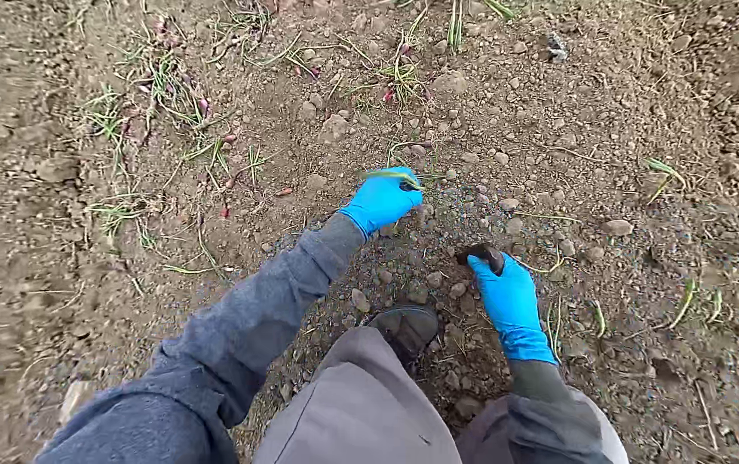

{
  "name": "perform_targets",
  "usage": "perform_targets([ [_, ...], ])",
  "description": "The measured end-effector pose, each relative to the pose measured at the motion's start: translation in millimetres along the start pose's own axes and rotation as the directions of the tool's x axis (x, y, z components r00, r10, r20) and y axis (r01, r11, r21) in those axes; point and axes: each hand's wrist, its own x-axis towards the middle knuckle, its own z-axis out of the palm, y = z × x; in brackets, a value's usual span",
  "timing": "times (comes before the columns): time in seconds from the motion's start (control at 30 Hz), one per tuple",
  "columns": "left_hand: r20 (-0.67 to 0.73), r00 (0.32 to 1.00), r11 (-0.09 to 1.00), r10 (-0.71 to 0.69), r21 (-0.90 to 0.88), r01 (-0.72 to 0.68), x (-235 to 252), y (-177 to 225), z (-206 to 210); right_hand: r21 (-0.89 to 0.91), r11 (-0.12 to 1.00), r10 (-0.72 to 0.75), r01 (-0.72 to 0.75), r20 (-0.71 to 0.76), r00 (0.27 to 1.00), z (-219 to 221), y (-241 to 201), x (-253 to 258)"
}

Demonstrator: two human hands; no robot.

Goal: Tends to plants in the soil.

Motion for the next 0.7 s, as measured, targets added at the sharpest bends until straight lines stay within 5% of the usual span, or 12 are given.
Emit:
perform_targets([
  [0.1,0.012,0.987,0.984,0.158,-0.081,-0.156,-23.1,24.8,30.8,0.008,0.999,-0.050,0.050,0.013,0.999,-12.1,-8.6,-9.5],
  [0.2,0.243,0.918,0.871,0.313,0.312,-0.379,-18.7,28.4,100.5,0.008,0.974,-0.222,0.224,-0.121,0.968,-66.1,-57.8,-55.8],
  [0.27,0.303,0.900,0.808,0.314,0.411,-0.421,-20.4,23.6,119.0,0.128,0.904,-0.361,0.407,-0.279,0.890,-107.1,-92.5,-90.3],
  [0.37,0.082,0.991,0.907,0.105,0.401,-0.130,-21.6,23.1,65.5,0.141,0.811,-0.494,0.568,-0.355,0.794,-126.0,-89.8,-93.5],
  [0.47,-0.119,0.968,0.828,-0.222,0.501,0.252,-4.1,-9.2,22.1,-0.066,0.979,-0.203,0.194,-0.181,0.962,-67.6,-33.9,-64.8],
  [0.57,-0.017,0.966,0.805,-0.257,0.549,0.224,10.4,-34.8,13.8,-0.259,0.965,-0.020,0.045,0.098,0.995,-20.3,-1.8,-24.7],
  [0.7,0.043,0.995,0.956,-0.090,0.282,0.074,-16.3,-54.6,-0.5,-0.141,0.944,-0.308,0.299,-0.049,0.950,-76.8,-72.3,-64.7],
])
